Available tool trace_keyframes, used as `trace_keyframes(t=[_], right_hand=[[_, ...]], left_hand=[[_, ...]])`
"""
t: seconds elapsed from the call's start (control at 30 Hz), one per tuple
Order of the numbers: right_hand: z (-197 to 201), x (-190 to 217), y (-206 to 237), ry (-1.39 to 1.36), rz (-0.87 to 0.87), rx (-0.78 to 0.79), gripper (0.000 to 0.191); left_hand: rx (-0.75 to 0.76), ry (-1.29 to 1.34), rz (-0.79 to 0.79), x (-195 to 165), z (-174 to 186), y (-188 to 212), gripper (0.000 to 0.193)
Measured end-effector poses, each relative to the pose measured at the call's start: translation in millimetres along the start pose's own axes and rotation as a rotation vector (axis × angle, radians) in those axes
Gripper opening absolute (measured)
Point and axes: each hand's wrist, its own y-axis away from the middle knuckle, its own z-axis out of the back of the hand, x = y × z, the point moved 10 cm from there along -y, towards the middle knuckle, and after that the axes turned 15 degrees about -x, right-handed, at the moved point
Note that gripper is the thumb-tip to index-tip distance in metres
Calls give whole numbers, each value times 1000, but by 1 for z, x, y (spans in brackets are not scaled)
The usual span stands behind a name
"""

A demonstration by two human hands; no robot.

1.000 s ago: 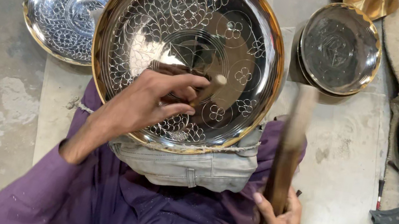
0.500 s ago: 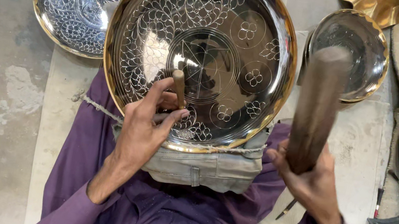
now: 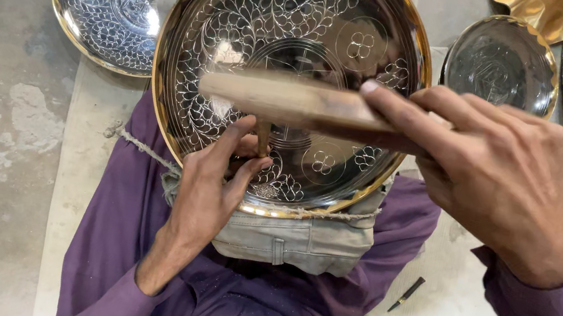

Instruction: The person sits cross-legged on the floor with a large engraved brass tray on their lap. They hold a small punch against the tray's surface with one hand and strike it with a wooden mallet held in the other hand, working the decorative pattern into the metal and repositioning the punch across the design.

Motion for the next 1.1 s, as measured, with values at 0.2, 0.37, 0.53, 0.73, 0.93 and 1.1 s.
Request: trace_keyframes(t=[0.2, 0.37, 0.53, 0.73, 0.93, 1.1], right_hand=[[-17, 0, -14, -121, -157, 150, 53], [-9, 8, -30, -129, -182, 67, 63], [2, 26, -47, 3, -36, -16, 62], [-15, 20, -33, 41, -30, 132, 64], [4, 9, -37, -57, -109, -3, 68], [20, 16, -47, 54, -24, -87, 62]], left_hand=[[-85, -75, 107, 3, 2, 2, 52], [-144, -18, 154, -2, 9, 5, 45], [-157, -94, 190, 1, 10, 4, 50], [-145, -53, 183, 1, 7, 5, 48], [-153, -22, 166, 0, 7, 3, 49], [-144, -7, 194, 2, 6, 4, 50]])
